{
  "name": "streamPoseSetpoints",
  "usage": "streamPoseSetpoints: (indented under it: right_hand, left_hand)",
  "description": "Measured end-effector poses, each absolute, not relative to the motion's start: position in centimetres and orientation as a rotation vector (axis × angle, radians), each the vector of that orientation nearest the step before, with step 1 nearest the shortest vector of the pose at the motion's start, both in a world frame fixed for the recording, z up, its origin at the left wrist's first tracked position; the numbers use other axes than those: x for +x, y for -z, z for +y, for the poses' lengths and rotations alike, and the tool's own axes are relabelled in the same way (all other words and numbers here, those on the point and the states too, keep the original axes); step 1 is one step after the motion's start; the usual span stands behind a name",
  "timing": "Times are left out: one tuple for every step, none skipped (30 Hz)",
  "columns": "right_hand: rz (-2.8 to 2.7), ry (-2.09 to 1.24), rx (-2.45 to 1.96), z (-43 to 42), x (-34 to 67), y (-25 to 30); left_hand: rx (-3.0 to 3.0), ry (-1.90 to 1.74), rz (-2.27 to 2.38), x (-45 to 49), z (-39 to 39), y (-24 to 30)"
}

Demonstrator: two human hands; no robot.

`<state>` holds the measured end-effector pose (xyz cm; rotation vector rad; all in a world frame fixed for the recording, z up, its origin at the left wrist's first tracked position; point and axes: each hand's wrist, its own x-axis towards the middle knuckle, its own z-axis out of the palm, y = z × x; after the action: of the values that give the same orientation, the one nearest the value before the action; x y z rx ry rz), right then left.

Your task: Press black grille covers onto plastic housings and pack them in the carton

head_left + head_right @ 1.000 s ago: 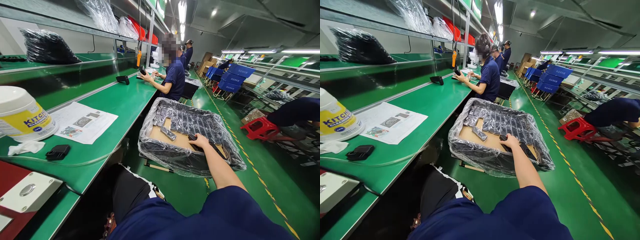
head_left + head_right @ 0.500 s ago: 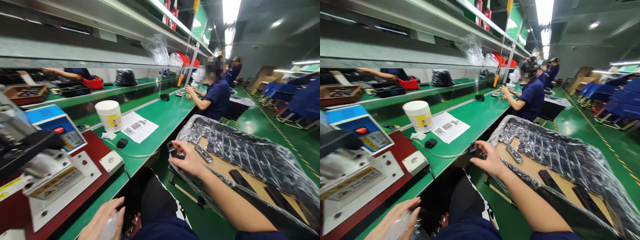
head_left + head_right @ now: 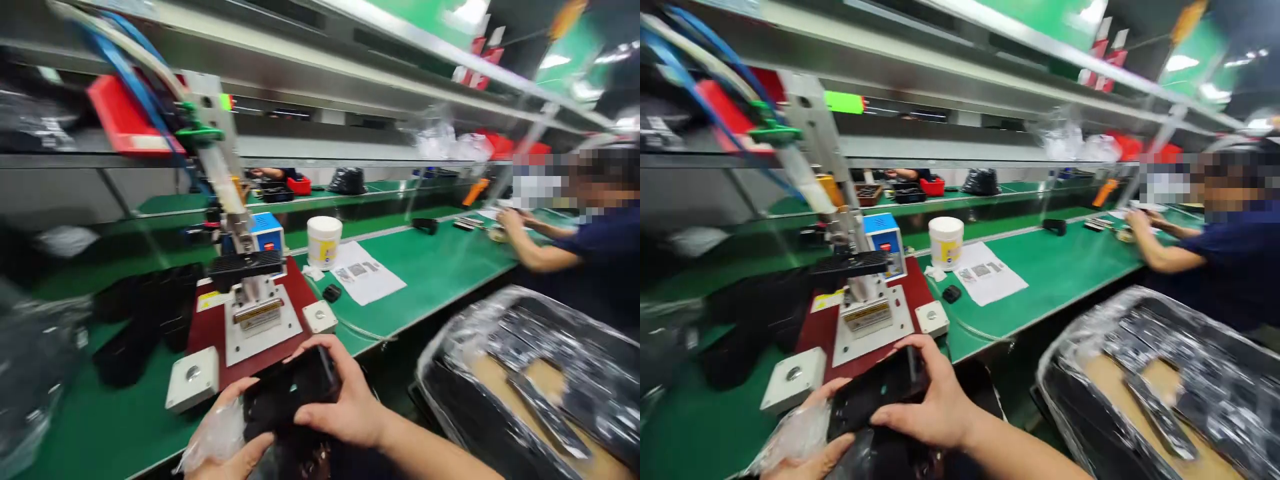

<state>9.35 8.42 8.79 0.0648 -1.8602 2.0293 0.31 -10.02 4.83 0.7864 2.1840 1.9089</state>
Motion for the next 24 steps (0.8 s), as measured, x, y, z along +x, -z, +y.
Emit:
streamPoseSetpoints:
  right_hand:
    - [-1.880, -2.035, 0.068, 8.6, 9.3, -8.7]
    - [-1.893, -2.053, 0.082, 8.8, 9.1, -8.6]
    - [-1.899, -2.079, 0.097, 8.9, 9.0, -8.5]
    - [-1.902, -2.104, 0.111, 9.0, 8.9, -8.4]
    - [-1.908, -2.118, 0.122, 9.1, 8.8, -8.2]
    - [-1.919, -2.114, 0.127, 9.1, 8.8, -8.1]
    - [-1.937, -2.090, 0.128, 9.2, 8.9, -7.9]
    - [-1.959, -2.039, 0.130, 9.2, 8.9, -7.7]
    - [-1.986, -1.962, 0.134, 9.3, 9.0, -7.5]
    - [-2.021, -1.862, 0.149, 9.4, 9.0, -7.4]
    - [-2.053, -1.749, 0.173, 9.5, 9.0, -7.3]
    - [-2.083, -1.635, 0.207, 9.7, 8.9, -7.3]
    - [-2.108, -1.529, 0.254, 9.8, 8.9, -7.5]
    - [-2.124, -1.435, 0.306, 9.9, 8.7, -7.8]
    - [-2.133, -1.352, 0.357, 10.0, 8.4, -8.4]
    - [-2.136, -1.274, 0.402, 10.0, 8.0, -9.2]
    - [-2.133, -1.198, 0.436, 10.0, 7.4, -10.1]
    - [-2.125, -1.126, 0.457, 10.0, 6.7, -11.3]
    - [-2.112, -1.061, 0.469, 10.1, 5.8, -12.5]
    - [-2.096, -1.004, 0.472, 10.2, 4.7, -13.7]
    - [-2.075, -0.957, 0.471, 10.3, 3.5, -15.0]
    - [-2.052, -0.918, 0.465, 10.5, 2.2, -16.1]
    - [-2.033, -0.888, 0.455, 10.7, 0.8, -17.1]
    - [-2.018, -0.865, 0.445, 11.0, -0.5, -17.9]
  left_hand:
    - [0.716, -1.944, 2.144, 0.2, -10.5, -5.5]
    - [0.671, -1.972, 2.102, 0.2, -10.8, -6.1]
    - [0.653, -1.990, 2.074, 0.1, -11.1, -6.6]
    - [0.649, -1.999, 2.065, 0.1, -11.3, -7.0]
    - [0.653, -2.000, 2.068, 0.1, -11.4, -7.3]
    - [0.660, -2.000, 2.076, 0.1, -11.5, -7.4]
    - [0.664, -2.002, 2.075, 0.1, -11.6, -7.4]
    - [0.665, -2.006, 2.062, 0.1, -11.7, -7.3]
    - [0.664, -2.016, 2.039, 0.1, -11.7, -7.1]
    - [0.662, -2.031, 2.021, 0.1, -11.7, -6.9]
    - [0.661, -2.051, 2.013, 0.0, -11.8, -6.6]
    - [0.661, -2.070, 2.020, -0.1, -11.9, -6.3]
    - [0.669, -2.083, 2.039, -0.4, -12.0, -6.1]
    - [0.697, -2.087, 2.058, -0.8, -12.1, -6.1]
    - [0.746, -2.079, 2.067, -1.4, -12.1, -6.4]
    - [0.813, -2.065, 2.058, -2.2, -12.2, -7.0]
    - [0.885, -2.054, 2.032, -3.2, -12.1, -7.9]
    - [0.960, -2.048, 1.997, -4.3, -12.0, -9.1]
    - [1.023, -2.054, 1.966, -5.7, -11.7, -10.5]
    - [1.059, -2.089, 1.953, -7.1, -11.3, -12.0]
    - [1.116, -2.110, 1.963, -8.6, -10.7, -13.6]
    - [1.159, -2.124, 1.982, -10.2, -10.1, -15.2]
    - [1.181, -2.131, 1.998, -11.7, -9.4, -16.5]
    - [1.188, -2.127, 1.999, -13.1, -8.7, -17.6]
